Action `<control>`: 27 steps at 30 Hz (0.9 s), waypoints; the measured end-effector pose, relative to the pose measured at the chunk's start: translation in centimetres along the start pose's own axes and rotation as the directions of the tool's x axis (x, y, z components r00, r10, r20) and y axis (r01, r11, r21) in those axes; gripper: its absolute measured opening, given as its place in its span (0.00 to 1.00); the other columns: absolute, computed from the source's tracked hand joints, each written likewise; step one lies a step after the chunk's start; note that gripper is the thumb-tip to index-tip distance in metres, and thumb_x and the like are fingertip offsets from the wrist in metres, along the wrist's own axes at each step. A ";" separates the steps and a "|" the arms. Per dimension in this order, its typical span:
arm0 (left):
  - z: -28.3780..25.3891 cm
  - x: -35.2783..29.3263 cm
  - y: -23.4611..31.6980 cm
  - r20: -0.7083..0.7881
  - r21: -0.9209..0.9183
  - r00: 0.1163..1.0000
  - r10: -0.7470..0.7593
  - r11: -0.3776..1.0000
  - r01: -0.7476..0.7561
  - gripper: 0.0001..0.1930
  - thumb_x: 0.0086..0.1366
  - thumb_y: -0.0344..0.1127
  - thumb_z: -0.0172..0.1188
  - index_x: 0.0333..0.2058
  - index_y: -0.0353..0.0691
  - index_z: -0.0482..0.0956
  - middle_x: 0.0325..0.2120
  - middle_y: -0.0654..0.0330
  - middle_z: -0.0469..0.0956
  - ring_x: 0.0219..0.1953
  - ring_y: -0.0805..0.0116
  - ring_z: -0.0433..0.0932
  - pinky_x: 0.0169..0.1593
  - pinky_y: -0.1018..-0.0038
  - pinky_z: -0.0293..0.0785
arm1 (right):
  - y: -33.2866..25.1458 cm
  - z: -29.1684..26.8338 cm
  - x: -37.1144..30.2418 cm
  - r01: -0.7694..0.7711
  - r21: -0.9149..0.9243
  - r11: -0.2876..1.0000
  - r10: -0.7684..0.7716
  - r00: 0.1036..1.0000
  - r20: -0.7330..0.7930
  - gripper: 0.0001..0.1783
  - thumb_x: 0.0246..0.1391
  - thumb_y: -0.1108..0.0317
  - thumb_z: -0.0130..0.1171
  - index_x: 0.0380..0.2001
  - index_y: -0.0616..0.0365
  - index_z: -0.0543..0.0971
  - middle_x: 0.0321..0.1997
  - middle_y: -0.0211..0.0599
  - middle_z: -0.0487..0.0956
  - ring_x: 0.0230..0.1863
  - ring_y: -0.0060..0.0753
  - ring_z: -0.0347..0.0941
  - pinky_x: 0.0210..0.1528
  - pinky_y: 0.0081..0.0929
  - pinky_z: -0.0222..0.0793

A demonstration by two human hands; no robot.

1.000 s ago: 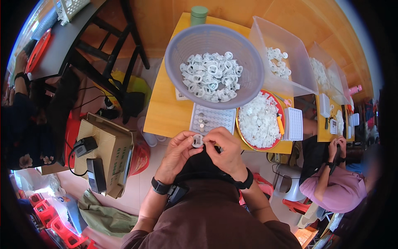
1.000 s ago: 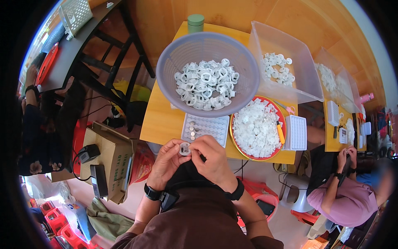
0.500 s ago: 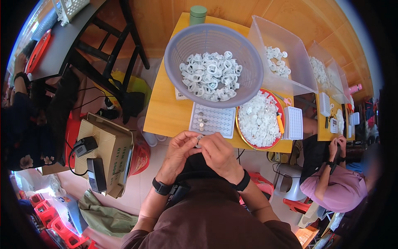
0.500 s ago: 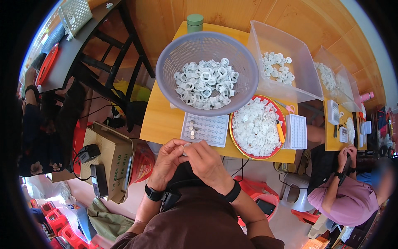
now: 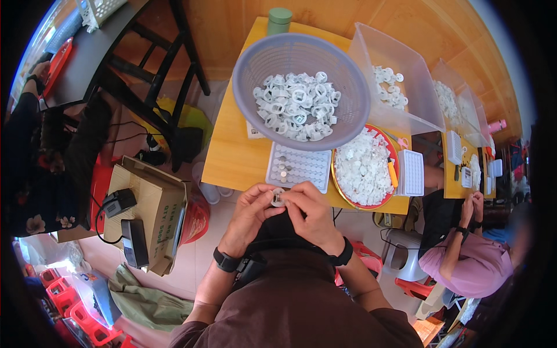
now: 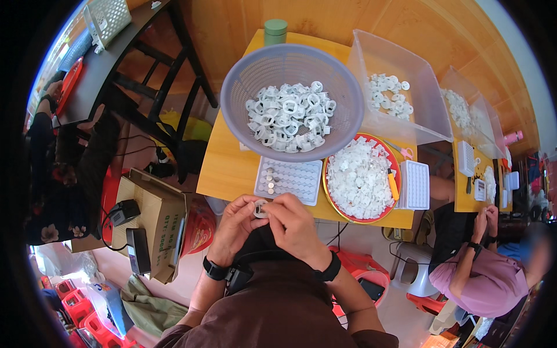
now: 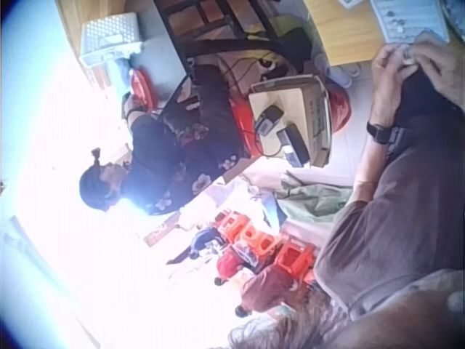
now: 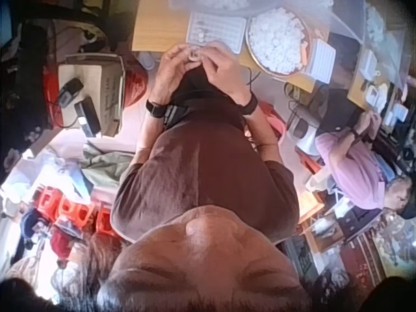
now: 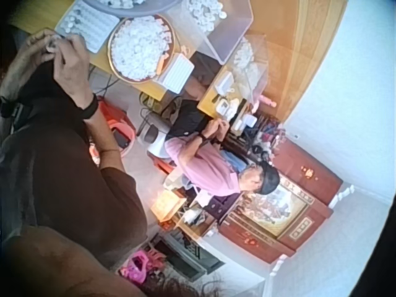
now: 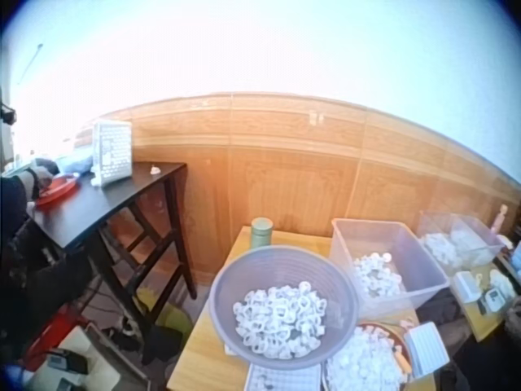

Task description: Snapping together small white plastic components at a workshop table.

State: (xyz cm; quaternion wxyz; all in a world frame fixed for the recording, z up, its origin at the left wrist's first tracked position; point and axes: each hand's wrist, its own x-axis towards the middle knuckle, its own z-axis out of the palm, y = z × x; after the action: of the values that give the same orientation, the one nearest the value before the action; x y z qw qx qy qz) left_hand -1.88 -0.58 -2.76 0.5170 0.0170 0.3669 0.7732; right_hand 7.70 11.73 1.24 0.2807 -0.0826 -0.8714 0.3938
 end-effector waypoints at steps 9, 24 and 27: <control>-0.4 0.1 0.4 0.011 -0.036 1.000 0.027 0.999 -0.026 0.10 0.63 0.32 0.53 0.41 0.35 0.73 0.37 0.58 0.76 0.39 0.70 0.77 0.42 0.74 0.78 | 4.0 0.8 2.2 -0.239 -0.122 0.963 0.229 0.969 -0.087 0.05 0.47 0.76 0.56 0.31 0.63 0.76 0.28 0.41 0.72 0.28 0.44 0.72 0.28 0.32 0.66; -0.3 0.0 0.6 -0.010 -0.061 1.000 0.019 0.998 -0.019 0.09 0.63 0.31 0.53 0.40 0.36 0.73 0.37 0.58 0.76 0.39 0.71 0.77 0.42 0.74 0.78 | 2.8 0.6 1.8 -0.218 -0.009 0.976 0.217 0.973 -0.078 0.05 0.46 0.79 0.56 0.30 0.63 0.74 0.27 0.42 0.71 0.26 0.44 0.70 0.28 0.32 0.65; -0.4 0.1 0.5 -0.011 -0.061 1.000 0.011 0.998 -0.012 0.09 0.63 0.31 0.53 0.40 0.36 0.73 0.37 0.58 0.76 0.39 0.71 0.77 0.42 0.75 0.78 | 0.5 0.2 1.3 -0.248 0.083 0.965 0.254 0.964 -0.076 0.06 0.45 0.80 0.56 0.29 0.63 0.74 0.27 0.41 0.72 0.26 0.42 0.71 0.27 0.30 0.66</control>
State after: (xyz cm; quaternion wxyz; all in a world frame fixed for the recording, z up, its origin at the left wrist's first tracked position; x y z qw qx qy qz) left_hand -2.45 -0.86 -2.78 0.5108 -0.0008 0.3460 0.7870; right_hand 6.45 12.38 1.31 0.2686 -0.1990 -0.8261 0.4536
